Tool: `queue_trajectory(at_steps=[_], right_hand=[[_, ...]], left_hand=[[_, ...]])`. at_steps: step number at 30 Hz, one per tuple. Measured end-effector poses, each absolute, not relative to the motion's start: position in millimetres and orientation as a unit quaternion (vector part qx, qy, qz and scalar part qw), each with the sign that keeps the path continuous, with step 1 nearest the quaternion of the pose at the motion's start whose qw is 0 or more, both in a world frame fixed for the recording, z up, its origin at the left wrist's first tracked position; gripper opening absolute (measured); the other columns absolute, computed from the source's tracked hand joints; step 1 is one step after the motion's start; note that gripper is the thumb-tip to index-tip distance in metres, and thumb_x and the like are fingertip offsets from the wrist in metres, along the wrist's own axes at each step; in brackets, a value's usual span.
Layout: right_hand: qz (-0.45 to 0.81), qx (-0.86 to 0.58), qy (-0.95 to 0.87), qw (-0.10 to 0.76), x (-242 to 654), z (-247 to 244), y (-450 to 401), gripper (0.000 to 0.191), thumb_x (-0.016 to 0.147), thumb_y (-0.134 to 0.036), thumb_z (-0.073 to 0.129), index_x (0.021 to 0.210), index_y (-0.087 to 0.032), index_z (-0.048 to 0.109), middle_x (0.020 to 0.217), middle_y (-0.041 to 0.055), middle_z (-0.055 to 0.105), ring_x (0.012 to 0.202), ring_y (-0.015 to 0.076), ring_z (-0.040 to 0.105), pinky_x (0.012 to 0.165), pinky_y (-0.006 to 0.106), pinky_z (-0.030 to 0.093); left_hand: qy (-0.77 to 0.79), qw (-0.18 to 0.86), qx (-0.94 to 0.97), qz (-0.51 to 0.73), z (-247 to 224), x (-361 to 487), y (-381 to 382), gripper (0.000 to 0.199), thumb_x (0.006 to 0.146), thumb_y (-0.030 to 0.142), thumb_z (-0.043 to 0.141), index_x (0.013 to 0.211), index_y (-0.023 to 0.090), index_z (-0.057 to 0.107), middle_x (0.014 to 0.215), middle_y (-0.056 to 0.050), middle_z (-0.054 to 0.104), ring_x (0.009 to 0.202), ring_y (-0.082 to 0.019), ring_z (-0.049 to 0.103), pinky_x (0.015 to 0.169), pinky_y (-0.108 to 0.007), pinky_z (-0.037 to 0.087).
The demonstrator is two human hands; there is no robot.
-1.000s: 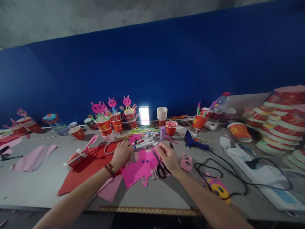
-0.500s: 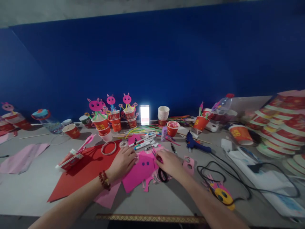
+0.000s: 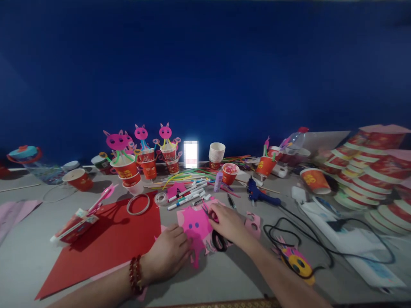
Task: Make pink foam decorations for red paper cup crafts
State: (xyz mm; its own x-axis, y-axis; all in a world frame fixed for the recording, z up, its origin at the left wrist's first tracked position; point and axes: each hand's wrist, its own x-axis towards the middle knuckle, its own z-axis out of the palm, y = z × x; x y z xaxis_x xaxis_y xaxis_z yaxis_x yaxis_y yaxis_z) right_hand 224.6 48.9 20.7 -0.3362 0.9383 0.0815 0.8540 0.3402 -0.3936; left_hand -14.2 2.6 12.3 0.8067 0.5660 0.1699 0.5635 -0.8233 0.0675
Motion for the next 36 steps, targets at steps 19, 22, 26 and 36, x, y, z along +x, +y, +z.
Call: queue_trajectory(at_steps=[19,22,26,36], right_hand=[[0.159,-0.538,-0.801,0.21,226.4,31.9,53.7,0.007,0.086,-0.017,0.058,0.083,-0.021,0.062,0.089,0.0039,0.068,0.08,0.019,0.062,0.069,0.026,0.042],[0.129,-0.552,-0.779,0.269,246.5,52.3,59.8,0.013,0.091,-0.021,0.054,0.083,-0.021,0.064,0.086,0.0032,0.069,0.076,0.018,0.063,0.067,0.026,0.043],[0.05,-0.612,-0.732,0.295,281.7,76.6,65.6,0.013,0.094,-0.026,0.052,0.09,-0.022,0.064,0.087,0.0032,0.072,0.078,0.0186,0.066,0.07,0.026,0.044],[0.025,-0.679,-0.732,0.034,274.2,36.4,69.8,0.025,0.087,-0.026,0.059,0.111,-0.019,0.06,0.089,0.0101,0.075,0.079,0.0258,0.07,0.058,0.026,0.038]], left_hand=[[0.337,0.041,0.938,0.075,8.0,-11.5,0.4,0.02,0.091,0.016,0.054,0.111,0.017,0.059,0.1,-0.007,0.068,0.086,-0.025,0.06,0.08,-0.039,0.043],[0.348,0.05,0.934,0.061,9.2,-12.6,-0.8,0.027,0.09,0.014,0.055,0.117,0.019,0.059,0.102,-0.006,0.067,0.089,-0.025,0.06,0.083,-0.039,0.043],[0.37,0.059,0.927,0.034,17.4,-11.7,-2.8,0.02,0.094,0.017,0.051,0.111,0.022,0.063,0.1,-0.005,0.065,0.089,-0.023,0.059,0.083,-0.038,0.044],[0.376,0.037,0.924,0.052,17.6,-13.5,-8.3,0.019,0.096,0.028,0.054,0.111,0.021,0.062,0.119,-0.006,0.061,0.098,-0.023,0.056,0.089,-0.039,0.044]])
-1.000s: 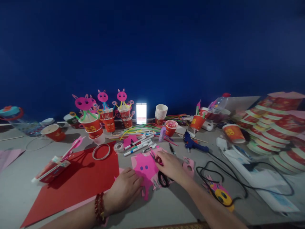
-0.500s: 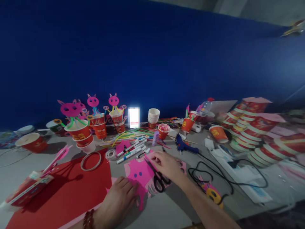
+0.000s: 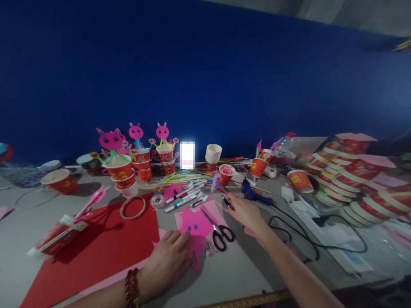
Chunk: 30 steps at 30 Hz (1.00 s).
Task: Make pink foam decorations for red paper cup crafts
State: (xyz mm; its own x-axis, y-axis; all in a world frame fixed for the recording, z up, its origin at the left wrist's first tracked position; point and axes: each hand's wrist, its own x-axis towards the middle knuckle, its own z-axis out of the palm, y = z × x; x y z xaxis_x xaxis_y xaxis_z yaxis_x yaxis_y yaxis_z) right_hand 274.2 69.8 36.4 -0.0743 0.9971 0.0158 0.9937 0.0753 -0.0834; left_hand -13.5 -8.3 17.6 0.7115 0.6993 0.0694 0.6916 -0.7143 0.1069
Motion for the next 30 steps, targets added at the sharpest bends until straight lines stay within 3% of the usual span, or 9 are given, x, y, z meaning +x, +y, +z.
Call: queue_trajectory(at_steps=[3,8,11,14,16,18,23,26,30], right_hand=[[0.113,-0.645,-0.747,0.118,283.8,34.6,74.3,0.03,0.084,-0.024,0.057,0.113,-0.022,0.064,0.08,0.0042,0.072,0.072,0.022,0.066,0.06,0.026,0.039],[0.51,-0.509,-0.606,0.338,285.9,45.3,65.1,0.026,0.079,-0.035,0.062,0.095,-0.019,0.074,0.086,0.0056,0.071,0.07,0.0187,0.061,0.064,0.029,0.045],[0.662,-0.402,-0.507,0.378,260.1,48.2,52.6,0.037,0.068,-0.037,0.078,0.1,-0.019,0.07,0.079,0.0031,0.065,0.064,0.0156,0.058,0.059,0.027,0.044],[0.659,-0.373,-0.519,0.396,222.7,40.3,48.6,0.03,0.072,-0.037,0.081,0.091,-0.021,0.065,0.074,-0.0015,0.059,0.06,0.0117,0.053,0.053,0.022,0.039],[0.634,-0.387,-0.525,0.415,200.6,31.1,52.4,0.027,0.08,-0.043,0.074,0.077,-0.02,0.058,0.058,-0.0071,0.049,0.047,0.0077,0.043,0.046,0.02,0.031],[0.632,-0.407,-0.525,0.399,185.9,22.6,59.1,0.025,0.087,-0.045,0.064,0.082,-0.021,0.057,0.048,-0.0092,0.046,0.041,0.0085,0.041,0.045,0.021,0.03],[0.599,-0.404,-0.602,0.339,181.6,10.7,71.9,0.016,0.082,-0.035,0.061,0.087,-0.02,0.061,0.063,-0.0014,0.064,0.053,0.0131,0.054,0.052,0.024,0.04],[0.521,-0.408,-0.654,0.367,184.7,5.6,71.1,0.001,0.077,-0.022,0.061,0.076,-0.021,0.061,0.064,-0.0036,0.058,0.057,0.0122,0.052,0.055,0.023,0.039],[0.498,-0.428,-0.645,0.391,180.3,-0.1,63.7,0.012,0.076,-0.015,0.052,0.067,-0.021,0.055,0.059,-0.0054,0.05,0.054,0.0116,0.047,0.053,0.024,0.036]], left_hand=[[0.351,0.021,0.934,0.057,13.7,-16.5,-8.3,0.025,0.096,0.034,0.054,0.115,0.02,0.06,0.124,-0.007,0.06,0.103,-0.024,0.054,0.093,-0.04,0.043],[0.326,0.008,0.942,0.078,5.4,-18.9,-6.8,0.031,0.1,0.038,0.048,0.121,0.018,0.058,0.128,-0.007,0.06,0.116,-0.026,0.051,0.098,-0.041,0.04],[0.316,0.018,0.945,0.077,3.3,-18.4,-6.6,0.03,0.099,0.039,0.049,0.117,0.017,0.06,0.127,-0.006,0.061,0.118,-0.025,0.051,0.097,-0.039,0.041],[0.311,0.014,0.948,0.067,1.8,-17.8,-6.9,0.033,0.098,0.041,0.05,0.117,0.016,0.061,0.128,-0.007,0.06,0.12,-0.026,0.051,0.095,-0.04,0.042],[0.308,0.005,0.949,0.065,0.8,-17.9,-7.0,0.036,0.098,0.043,0.05,0.118,0.015,0.061,0.13,-0.009,0.06,0.122,-0.027,0.05,0.094,-0.041,0.042],[0.308,-0.001,0.949,0.065,0.7,-18.2,-6.7,0.039,0.099,0.044,0.049,0.121,0.014,0.059,0.13,-0.01,0.06,0.122,-0.027,0.05,0.095,-0.042,0.042],[0.313,0.012,0.948,0.061,4.3,-19.4,-5.1,0.044,0.098,0.048,0.05,0.124,0.013,0.058,0.131,-0.011,0.06,0.121,-0.026,0.052,0.092,-0.04,0.042],[0.313,0.018,0.948,0.061,6.1,-19.8,-4.6,0.045,0.098,0.048,0.049,0.124,0.013,0.057,0.131,-0.011,0.06,0.121,-0.027,0.052,0.092,-0.04,0.043],[0.314,0.024,0.947,0.065,7.7,-19.7,-4.3,0.042,0.1,0.046,0.045,0.123,0.013,0.058,0.131,-0.011,0.06,0.12,-0.026,0.053,0.092,-0.04,0.042]])
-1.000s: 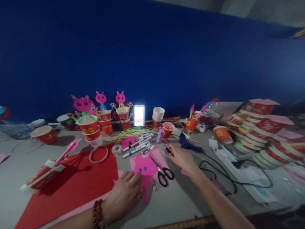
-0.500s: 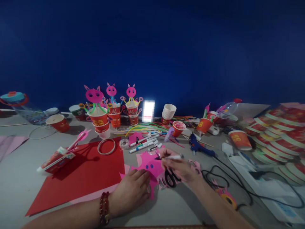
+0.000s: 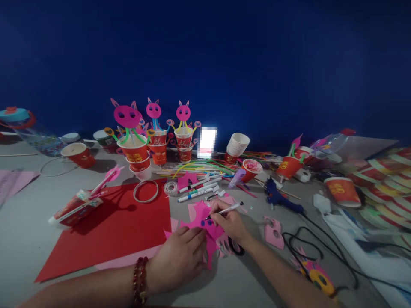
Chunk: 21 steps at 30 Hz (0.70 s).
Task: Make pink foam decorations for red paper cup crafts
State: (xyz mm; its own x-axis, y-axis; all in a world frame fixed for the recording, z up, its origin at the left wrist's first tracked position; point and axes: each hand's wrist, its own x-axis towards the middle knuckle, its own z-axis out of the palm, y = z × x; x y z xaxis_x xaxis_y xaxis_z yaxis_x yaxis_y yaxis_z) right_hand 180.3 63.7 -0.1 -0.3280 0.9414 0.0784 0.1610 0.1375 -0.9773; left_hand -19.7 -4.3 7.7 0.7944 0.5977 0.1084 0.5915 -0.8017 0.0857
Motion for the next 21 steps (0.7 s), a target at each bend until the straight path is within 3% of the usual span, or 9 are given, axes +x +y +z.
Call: queue_trajectory(at_steps=[12,21], right_hand=[[0.416,-0.482,-0.652,0.411,192.0,5.6,72.3,0.014,0.076,-0.018,0.053,0.063,-0.023,0.052,0.055,-0.0048,0.046,0.053,0.0136,0.041,0.052,0.026,0.032],[0.517,-0.498,-0.526,0.455,180.6,-1.4,65.1,0.013,0.077,-0.023,0.053,0.064,-0.023,0.051,0.048,-0.007,0.046,0.045,0.0109,0.037,0.046,0.025,0.028]], left_hand=[[0.316,0.031,0.946,0.065,0.6,-20.7,-4.5,0.041,0.1,0.046,0.046,0.122,0.015,0.059,0.136,-0.011,0.058,0.123,-0.027,0.052,0.095,-0.04,0.042],[0.317,0.028,0.947,0.054,7.4,-20.2,-3.8,0.04,0.101,0.043,0.043,0.124,0.014,0.058,0.133,-0.01,0.06,0.12,-0.026,0.054,0.093,-0.04,0.043]])
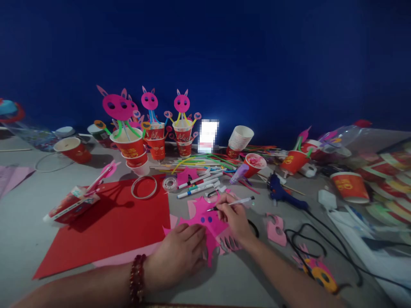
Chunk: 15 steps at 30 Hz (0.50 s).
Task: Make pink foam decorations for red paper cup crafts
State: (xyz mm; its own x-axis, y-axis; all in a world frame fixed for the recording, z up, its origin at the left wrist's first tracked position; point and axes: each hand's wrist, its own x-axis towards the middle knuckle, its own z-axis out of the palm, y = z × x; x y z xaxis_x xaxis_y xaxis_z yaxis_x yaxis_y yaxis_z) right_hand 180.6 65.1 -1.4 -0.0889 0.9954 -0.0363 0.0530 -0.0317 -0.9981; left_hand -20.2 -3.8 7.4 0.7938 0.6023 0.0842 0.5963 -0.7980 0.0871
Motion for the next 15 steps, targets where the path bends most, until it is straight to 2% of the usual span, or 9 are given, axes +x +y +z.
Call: queue_trajectory(at_steps=[4,8,10,15], right_hand=[[0.464,-0.506,-0.539,0.489,190.8,-3.7,72.8,0.015,0.076,-0.022,0.055,0.062,-0.023,0.049,0.048,-0.0074,0.044,0.046,0.011,0.039,0.048,0.024,0.03],[0.512,-0.462,-0.592,0.417,183.3,3.5,66.8,0.003,0.079,-0.02,0.056,0.078,-0.022,0.058,0.059,-0.0046,0.056,0.052,0.0124,0.047,0.051,0.024,0.035],[0.516,-0.445,-0.611,0.402,176.0,3.1,62.2,0.006,0.078,-0.018,0.055,0.075,-0.022,0.058,0.062,-0.0036,0.055,0.055,0.0129,0.047,0.052,0.024,0.036],[0.464,-0.439,-0.639,0.429,170.5,-8.3,58.9,0.014,0.075,-0.014,0.052,0.064,-0.022,0.051,0.061,-0.0036,0.046,0.057,0.0131,0.042,0.054,0.025,0.033]], left_hand=[[0.318,0.027,0.946,0.058,5.4,-20.9,-4.4,0.042,0.101,0.045,0.044,0.124,0.014,0.059,0.135,-0.011,0.059,0.12,-0.026,0.054,0.094,-0.04,0.042],[0.316,0.027,0.947,0.061,3.5,-20.5,-4.1,0.04,0.1,0.044,0.046,0.123,0.014,0.059,0.133,-0.011,0.06,0.121,-0.027,0.053,0.093,-0.04,0.042],[0.315,0.03,0.947,0.057,3.7,-20.1,-3.8,0.038,0.1,0.042,0.046,0.123,0.014,0.059,0.13,-0.01,0.062,0.121,-0.027,0.053,0.091,-0.039,0.043],[0.313,0.044,0.947,0.057,5.6,-20.2,-3.4,0.037,0.1,0.04,0.047,0.125,0.015,0.058,0.131,-0.01,0.061,0.121,-0.026,0.052,0.093,-0.039,0.042]])
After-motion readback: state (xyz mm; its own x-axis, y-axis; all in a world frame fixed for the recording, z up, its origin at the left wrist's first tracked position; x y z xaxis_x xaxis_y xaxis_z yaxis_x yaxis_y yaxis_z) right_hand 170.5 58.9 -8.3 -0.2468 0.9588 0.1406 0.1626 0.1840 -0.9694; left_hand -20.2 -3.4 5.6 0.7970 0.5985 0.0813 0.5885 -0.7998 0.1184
